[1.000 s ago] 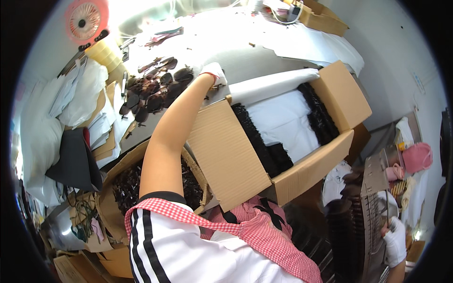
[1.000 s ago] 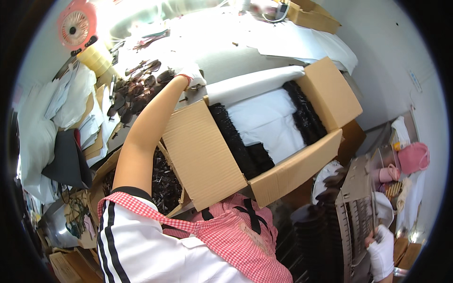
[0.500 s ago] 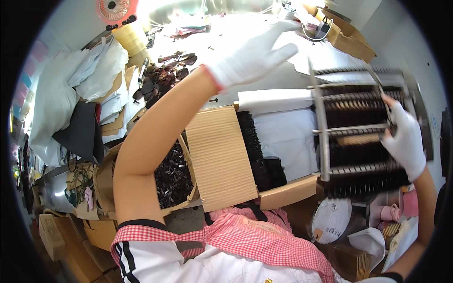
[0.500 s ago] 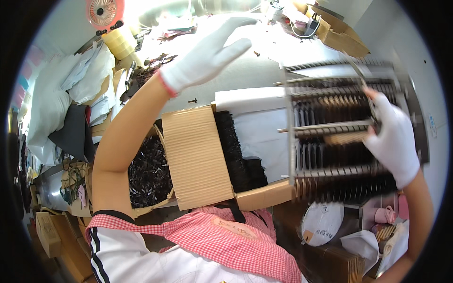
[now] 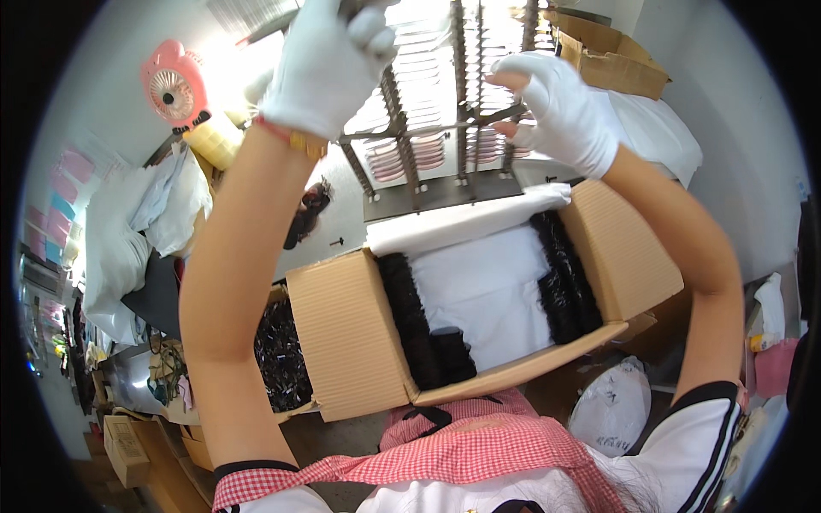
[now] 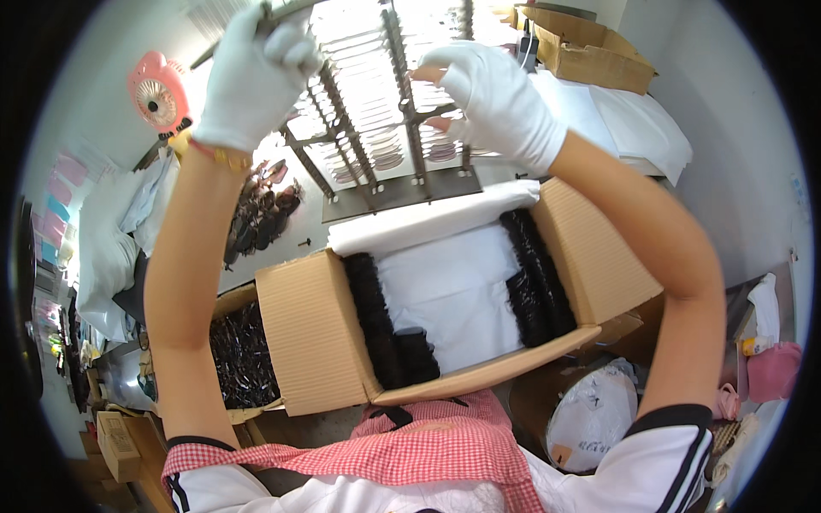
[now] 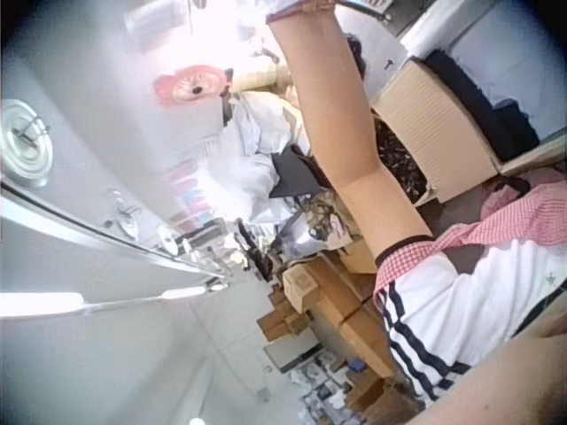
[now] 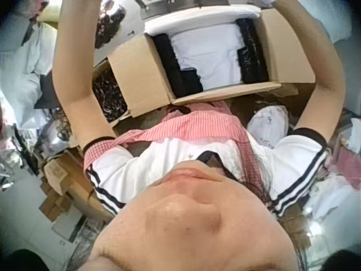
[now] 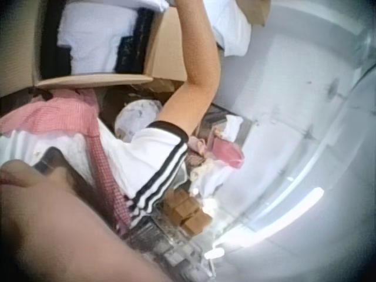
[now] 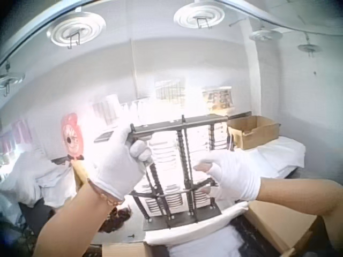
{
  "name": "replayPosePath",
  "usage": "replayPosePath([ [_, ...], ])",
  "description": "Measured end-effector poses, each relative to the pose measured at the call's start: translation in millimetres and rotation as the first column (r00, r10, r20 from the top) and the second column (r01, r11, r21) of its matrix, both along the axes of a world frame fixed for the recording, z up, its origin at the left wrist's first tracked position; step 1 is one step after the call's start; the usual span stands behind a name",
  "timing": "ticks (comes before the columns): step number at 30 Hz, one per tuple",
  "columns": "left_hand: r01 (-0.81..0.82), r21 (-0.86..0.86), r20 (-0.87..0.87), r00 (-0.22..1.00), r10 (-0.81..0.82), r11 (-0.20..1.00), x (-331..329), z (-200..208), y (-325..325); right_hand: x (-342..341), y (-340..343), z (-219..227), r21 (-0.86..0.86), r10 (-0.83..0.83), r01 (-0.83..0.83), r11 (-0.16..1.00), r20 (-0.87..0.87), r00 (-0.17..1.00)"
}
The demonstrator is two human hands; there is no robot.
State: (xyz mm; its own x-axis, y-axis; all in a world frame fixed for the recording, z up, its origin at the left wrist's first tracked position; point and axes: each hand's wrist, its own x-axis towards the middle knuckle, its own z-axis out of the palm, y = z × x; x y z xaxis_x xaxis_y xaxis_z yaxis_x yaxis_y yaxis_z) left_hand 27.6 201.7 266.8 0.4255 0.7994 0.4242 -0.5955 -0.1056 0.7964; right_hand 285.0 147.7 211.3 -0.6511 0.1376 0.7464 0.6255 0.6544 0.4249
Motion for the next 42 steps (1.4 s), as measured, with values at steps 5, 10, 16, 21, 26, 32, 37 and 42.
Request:
replayPosePath([
  [5,-0.26,-0.236,0.013,0.963,0.27,0.936,8,-39,7,-22,50,-24,-0.676,-0.177,-0.678,0.287,-0.734,0.656],
  [10,-0.311,-0.444,-0.013,0.94,0.341,0.84,-1,-57,40,-59,100,-22,-0.091,-0.568,-0.988,-0.123,-0.81,0.145],
  [16,-0.259,-0.381,0.024,0.957,0.29,0.888,-11,-59,62,-42,116,9,-0.178,-0.58,-0.984,0.018,-0.803,0.135],
  [21,-0.473,0.288,-0.161,0.833,0.529,0.833,-41,-117,13,8,80,-17,-0.421,-0.084,-0.882,-0.211,-0.891,0.446],
  [26,-0.581,-0.405,-0.606,0.749,0.268,0.706,-31,-176,-50,29,50,-101,-0.739,-0.314,-0.67,-0.07,-0.622,0.718],
  [32,-0.118,0.397,-0.817,0.407,0.409,0.91,23,-209,-92,25,69,-200,-0.984,-0.443,-0.173,-0.034,-0.14,0.886],
  [37,0.055,0.829,-0.557,0.004,0.831,0.556,59,-247,-53,49,88,-215,-0.992,-0.28,0.118,0.035,0.103,0.954],
  [42,0.106,0.833,-0.525,-0.153,0.837,0.542,72,-262,-43,83,86,-191,-0.918,-0.539,-0.381,-0.111,-0.266,0.799],
])
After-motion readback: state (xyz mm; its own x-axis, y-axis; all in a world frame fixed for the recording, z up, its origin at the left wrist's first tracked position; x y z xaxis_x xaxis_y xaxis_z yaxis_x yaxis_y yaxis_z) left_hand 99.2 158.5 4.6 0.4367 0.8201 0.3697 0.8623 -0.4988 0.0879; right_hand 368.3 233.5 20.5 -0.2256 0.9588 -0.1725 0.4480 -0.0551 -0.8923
